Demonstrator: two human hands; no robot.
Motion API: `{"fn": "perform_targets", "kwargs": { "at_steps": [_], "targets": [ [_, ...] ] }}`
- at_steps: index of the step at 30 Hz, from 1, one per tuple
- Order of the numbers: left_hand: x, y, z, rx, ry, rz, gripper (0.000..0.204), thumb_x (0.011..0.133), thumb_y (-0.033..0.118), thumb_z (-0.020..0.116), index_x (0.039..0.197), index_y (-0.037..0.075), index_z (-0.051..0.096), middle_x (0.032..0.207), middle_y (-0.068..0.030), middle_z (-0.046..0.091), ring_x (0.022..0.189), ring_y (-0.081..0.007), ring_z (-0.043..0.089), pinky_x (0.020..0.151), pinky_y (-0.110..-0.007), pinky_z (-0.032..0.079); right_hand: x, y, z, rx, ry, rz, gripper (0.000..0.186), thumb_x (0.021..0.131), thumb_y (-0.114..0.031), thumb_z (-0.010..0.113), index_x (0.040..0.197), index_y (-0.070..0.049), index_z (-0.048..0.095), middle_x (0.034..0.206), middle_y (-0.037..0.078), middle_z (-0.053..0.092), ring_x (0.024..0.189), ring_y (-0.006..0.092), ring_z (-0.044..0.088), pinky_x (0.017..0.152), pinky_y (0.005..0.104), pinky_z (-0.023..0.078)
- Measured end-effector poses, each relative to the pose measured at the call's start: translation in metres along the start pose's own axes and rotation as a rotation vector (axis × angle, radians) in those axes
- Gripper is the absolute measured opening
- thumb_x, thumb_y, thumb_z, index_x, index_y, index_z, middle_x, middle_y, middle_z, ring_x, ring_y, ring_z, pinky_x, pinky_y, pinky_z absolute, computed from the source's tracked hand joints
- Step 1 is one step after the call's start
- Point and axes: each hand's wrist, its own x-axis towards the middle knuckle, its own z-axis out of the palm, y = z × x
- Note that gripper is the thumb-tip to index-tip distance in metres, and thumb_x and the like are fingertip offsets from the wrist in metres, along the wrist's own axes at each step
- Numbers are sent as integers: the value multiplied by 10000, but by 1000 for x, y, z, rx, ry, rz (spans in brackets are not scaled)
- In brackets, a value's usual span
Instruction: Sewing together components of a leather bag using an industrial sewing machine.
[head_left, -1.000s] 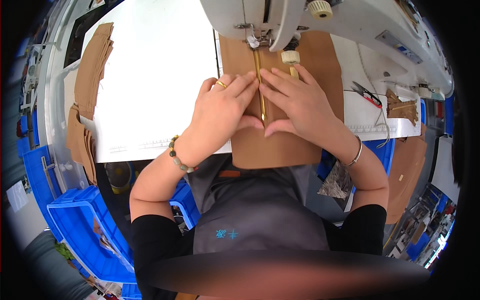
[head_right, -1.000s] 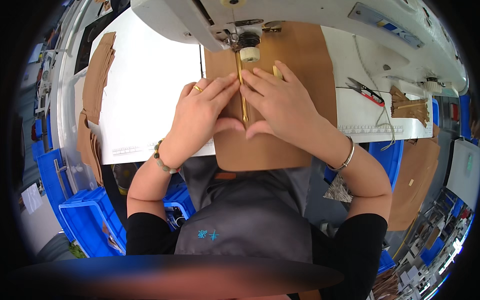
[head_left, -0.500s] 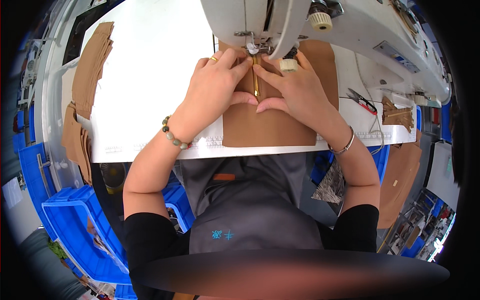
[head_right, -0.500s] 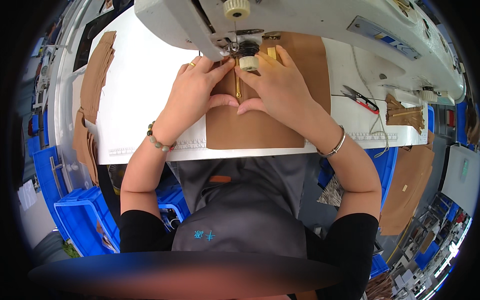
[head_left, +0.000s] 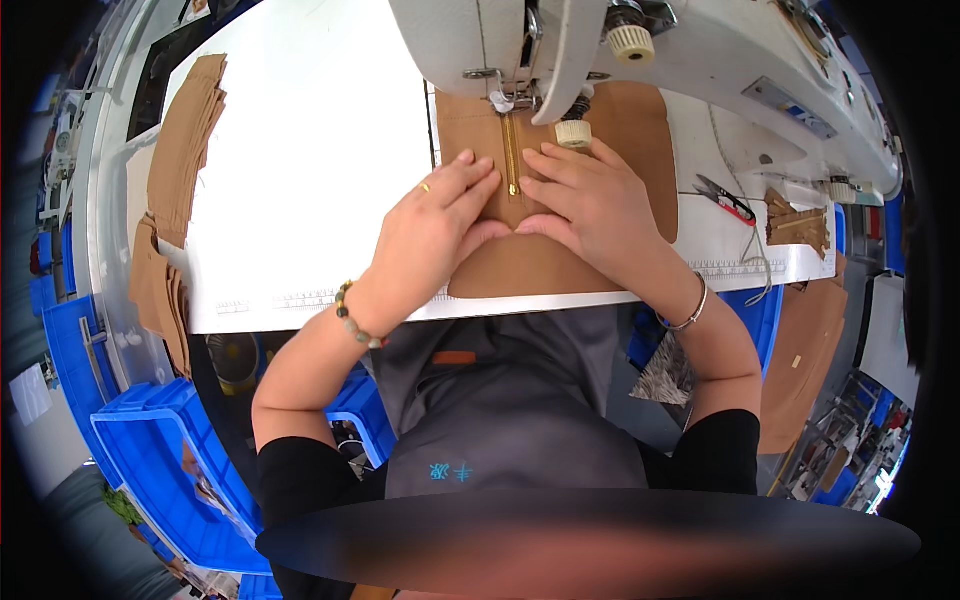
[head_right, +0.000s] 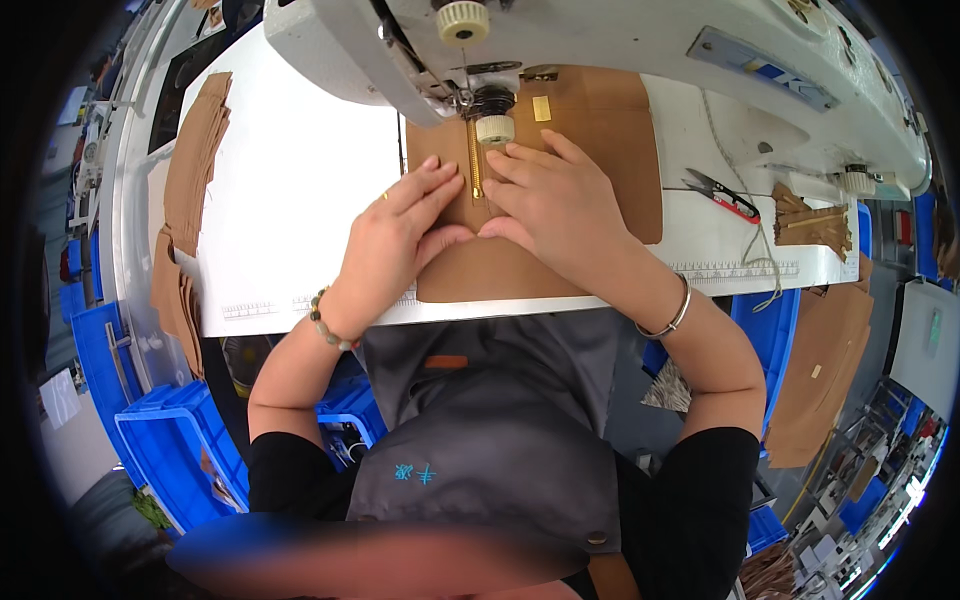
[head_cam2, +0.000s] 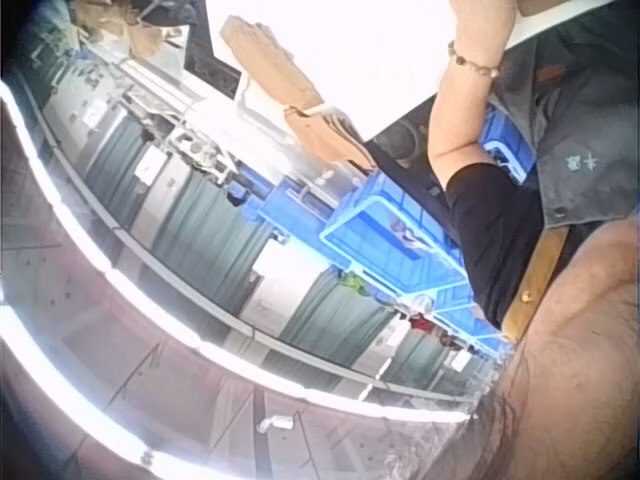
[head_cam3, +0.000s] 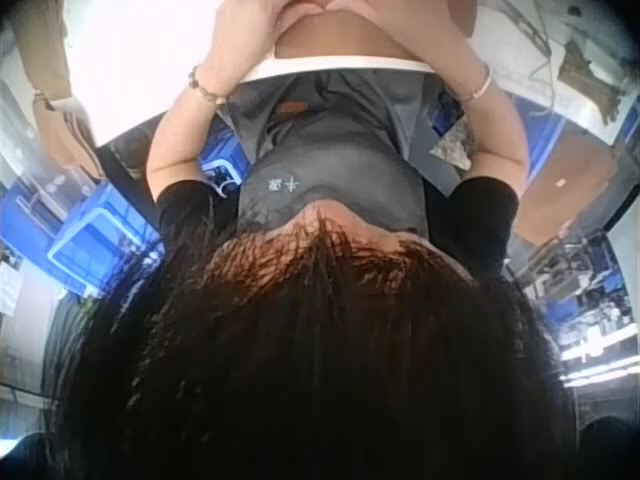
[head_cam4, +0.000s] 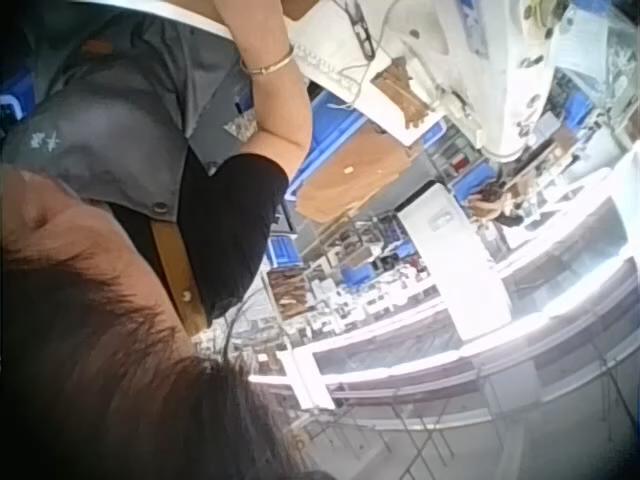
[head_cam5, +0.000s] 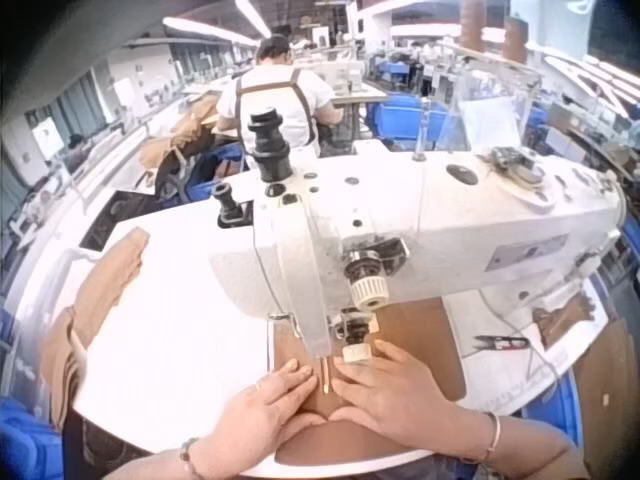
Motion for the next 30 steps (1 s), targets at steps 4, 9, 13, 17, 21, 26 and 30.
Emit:
{"fn": "perform_targets", "kwargs": {
  "at_steps": [4,9,13,17,21,26,30],
  "targets": [
    [-9,7,2,-29,28,63,599,768,300,850,1285,35,706,1347,-103,679,1325,-324,604,1068,-434,518,-6,-6,1,-16,6,5,406,819,-369,791,1105,-82,764,1275,90,714,1233,255,657,1077,485,475],
    [-4,6,-5,83,-15,129,570,792,366,817,1270,69,724,1335,-71,689,1317,-276,610,1102,-456,471,-6,-7,1,-48,-25,-7,420,815,-350,803,1131,-78,749,1282,83,700,1249,228,623,1118,489,438],
    [0,4,-8,118,-31,150,566,800,400,800,1256,72,730,1326,-55,695,1310,-252,616,1112,-463,454,-4,-6,0,-47,-18,-19,436,801,-347,812,1133,-71,751,1278,86,702,1246,224,624,1120,491,435],
    [11,-3,-4,143,0,166,573,802,411,796,1255,66,730,1314,-54,699,1293,-249,626,1105,-461,458,5,3,1,-68,0,-25,447,785,-363,814,1124,-77,753,1237,75,714,1199,215,641,1122,492,433],
    [22,-12,-1,162,38,181,572,807,421,790,1243,54,736,1282,-57,708,1264,-254,642,1094,-461,468,16,15,3,-47,-27,13,432,785,-384,808,1101,-93,763,1091,69,738,1105,217,663,1125,489,436],
    [35,-23,2,143,49,173,553,848,436,752,1230,37,732,1261,-59,694,1263,-247,636,1094,-486,460,24,25,10,-38,31,47,415,803,-399,797,1092,-104,767,1021,83,732,1077,240,665,1135,490,431],
    [41,-27,3,144,38,149,550,857,438,745,1227,32,730,1267,-58,680,1266,-240,632,1096,-488,459,24,30,15,-38,94,52,413,827,-407,783,1112,-108,764,1066,95,725,1078,255,663,1144,491,423]
  ]
}}
